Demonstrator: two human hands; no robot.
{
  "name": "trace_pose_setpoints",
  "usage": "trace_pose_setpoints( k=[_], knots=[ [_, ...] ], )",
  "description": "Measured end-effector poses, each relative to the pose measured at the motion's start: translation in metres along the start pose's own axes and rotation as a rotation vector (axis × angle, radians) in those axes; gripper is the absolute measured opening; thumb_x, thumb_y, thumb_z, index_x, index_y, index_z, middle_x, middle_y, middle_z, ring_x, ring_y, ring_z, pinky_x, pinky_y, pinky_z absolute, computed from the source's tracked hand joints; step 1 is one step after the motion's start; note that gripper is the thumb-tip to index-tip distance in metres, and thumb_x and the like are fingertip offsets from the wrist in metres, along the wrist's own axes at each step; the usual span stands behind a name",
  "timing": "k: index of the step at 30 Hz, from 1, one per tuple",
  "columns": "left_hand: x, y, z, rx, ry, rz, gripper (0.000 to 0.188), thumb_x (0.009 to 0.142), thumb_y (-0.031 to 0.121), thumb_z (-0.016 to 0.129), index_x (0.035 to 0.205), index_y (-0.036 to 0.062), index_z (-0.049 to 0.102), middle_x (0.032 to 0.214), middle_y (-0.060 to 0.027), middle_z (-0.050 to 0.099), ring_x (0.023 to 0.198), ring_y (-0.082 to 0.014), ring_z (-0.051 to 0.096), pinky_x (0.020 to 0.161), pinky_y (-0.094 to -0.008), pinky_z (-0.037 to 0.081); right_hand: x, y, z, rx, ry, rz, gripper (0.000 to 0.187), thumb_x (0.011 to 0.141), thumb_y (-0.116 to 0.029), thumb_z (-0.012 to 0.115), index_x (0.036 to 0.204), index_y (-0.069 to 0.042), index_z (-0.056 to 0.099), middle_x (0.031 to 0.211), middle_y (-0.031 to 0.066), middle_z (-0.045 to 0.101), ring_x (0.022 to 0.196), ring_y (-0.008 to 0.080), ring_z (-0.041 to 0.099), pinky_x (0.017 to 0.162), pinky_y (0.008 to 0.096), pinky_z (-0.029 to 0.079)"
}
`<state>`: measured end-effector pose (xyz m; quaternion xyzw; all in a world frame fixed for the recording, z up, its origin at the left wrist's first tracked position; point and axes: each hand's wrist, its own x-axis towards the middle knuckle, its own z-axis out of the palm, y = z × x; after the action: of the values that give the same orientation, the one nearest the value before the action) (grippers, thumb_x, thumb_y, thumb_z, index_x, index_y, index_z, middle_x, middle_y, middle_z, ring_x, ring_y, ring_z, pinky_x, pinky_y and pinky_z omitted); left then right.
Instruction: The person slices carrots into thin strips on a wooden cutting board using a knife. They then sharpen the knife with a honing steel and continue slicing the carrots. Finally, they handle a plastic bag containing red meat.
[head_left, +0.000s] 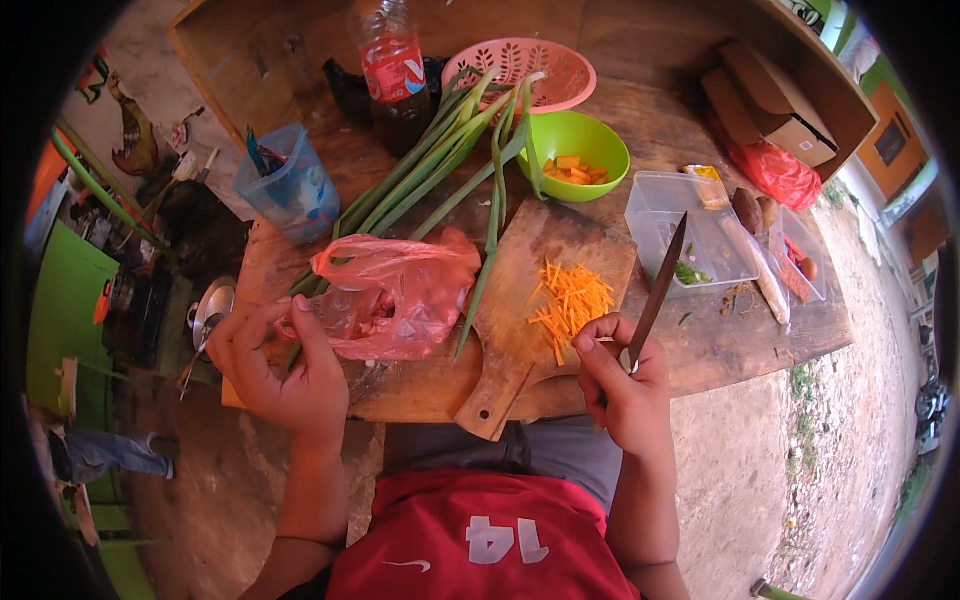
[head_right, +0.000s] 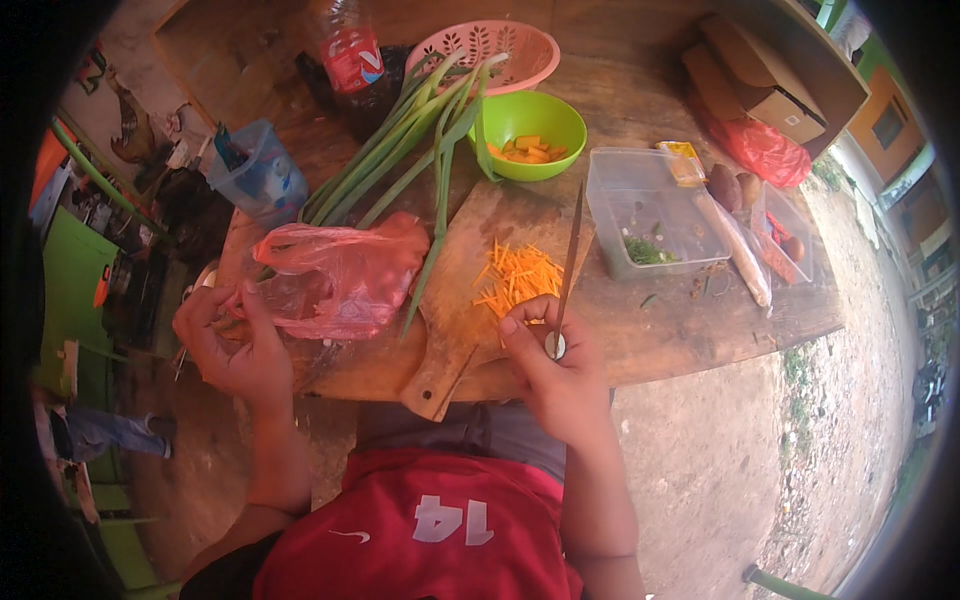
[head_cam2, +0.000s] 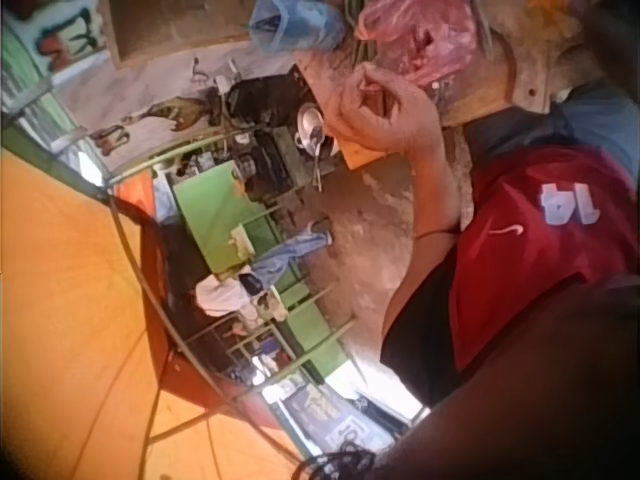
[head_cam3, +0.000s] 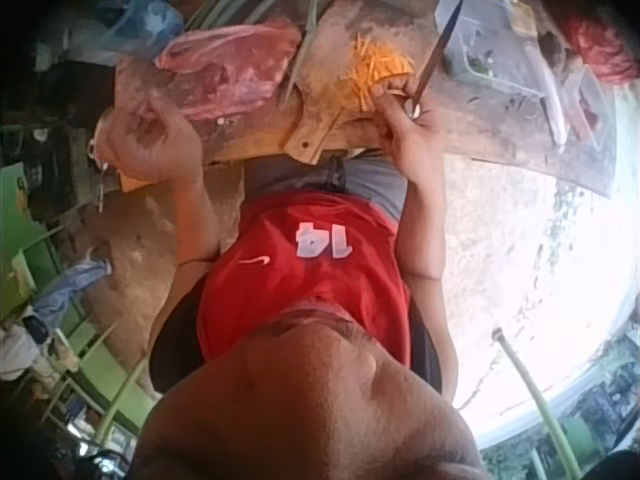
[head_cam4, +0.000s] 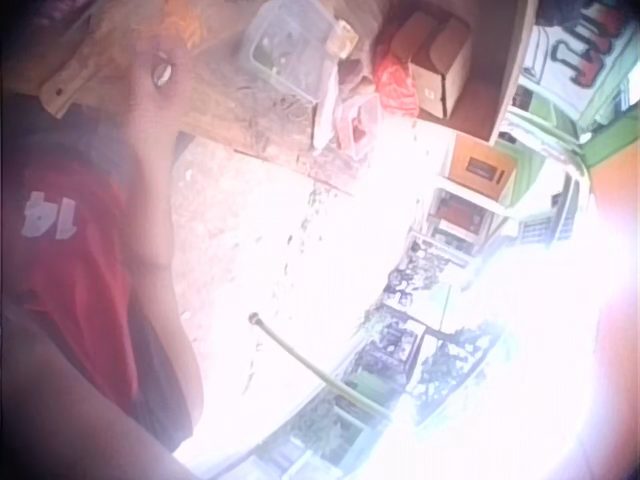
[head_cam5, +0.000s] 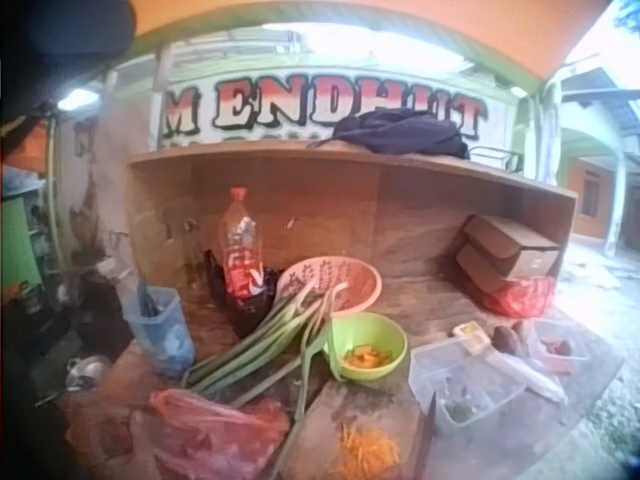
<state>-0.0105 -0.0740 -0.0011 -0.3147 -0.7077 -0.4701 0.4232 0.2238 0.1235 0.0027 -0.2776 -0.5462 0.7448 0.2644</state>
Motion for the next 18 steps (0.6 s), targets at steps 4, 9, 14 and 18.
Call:
trace_pose_setpoints(
  k=[4,9,14,18],
  knots=[
    [0.015,0.016,-0.013,0.193,-0.558,0.423,0.031,0.078,-0.001,0.083,0.107,0.0095,0.076,0.108,-0.0059,0.070,0.113,-0.0277,0.061,0.101,-0.0474,0.044,-0.017,0.017,-0.014,-0.116,0.093,-0.049,0.014,0.112,-0.017,0.069,0.109,-0.004,0.066,0.061,-0.0017,0.051,0.042,0.0051,0.038,0.039,0.0248,0.026],
    [0.018,0.017,0.007,0.343,-0.874,0.285,0.038,0.077,0.012,0.086,0.114,0.0126,0.078,0.130,-0.0110,0.071,0.136,-0.0349,0.055,0.116,-0.0586,0.035,-0.039,0.024,-0.033,-0.112,0.153,0.011,0.010,0.111,-0.014,0.072,0.108,-0.005,0.068,0.066,-0.0044,0.056,0.048,0.0031,0.042,0.043,0.0236,0.028],
    [0.029,0.000,0.010,0.404,-0.816,0.345,0.042,0.076,0.021,0.088,0.116,0.0123,0.081,0.150,-0.0153,0.063,0.157,-0.0391,0.041,0.127,-0.0649,0.025,-0.055,0.033,-0.053,-0.131,0.272,0.042,0.013,0.109,-0.015,0.075,0.104,-0.004,0.069,0.066,-0.0040,0.057,0.047,0.0036,0.044,0.043,0.0232,0.030],
    [0.029,-0.016,0.013,0.391,-0.876,0.403,0.036,0.079,0.023,0.088,0.112,0.0106,0.083,0.149,-0.0159,0.064,0.155,-0.0389,0.042,0.127,-0.0645,0.025,-0.061,0.040,-0.065,-0.165,0.331,0.051,0.014,0.110,-0.015,0.074,0.103,-0.005,0.069,0.062,-0.0030,0.056,0.044,0.0039,0.043,0.041,0.0237,0.029]
  ],
)
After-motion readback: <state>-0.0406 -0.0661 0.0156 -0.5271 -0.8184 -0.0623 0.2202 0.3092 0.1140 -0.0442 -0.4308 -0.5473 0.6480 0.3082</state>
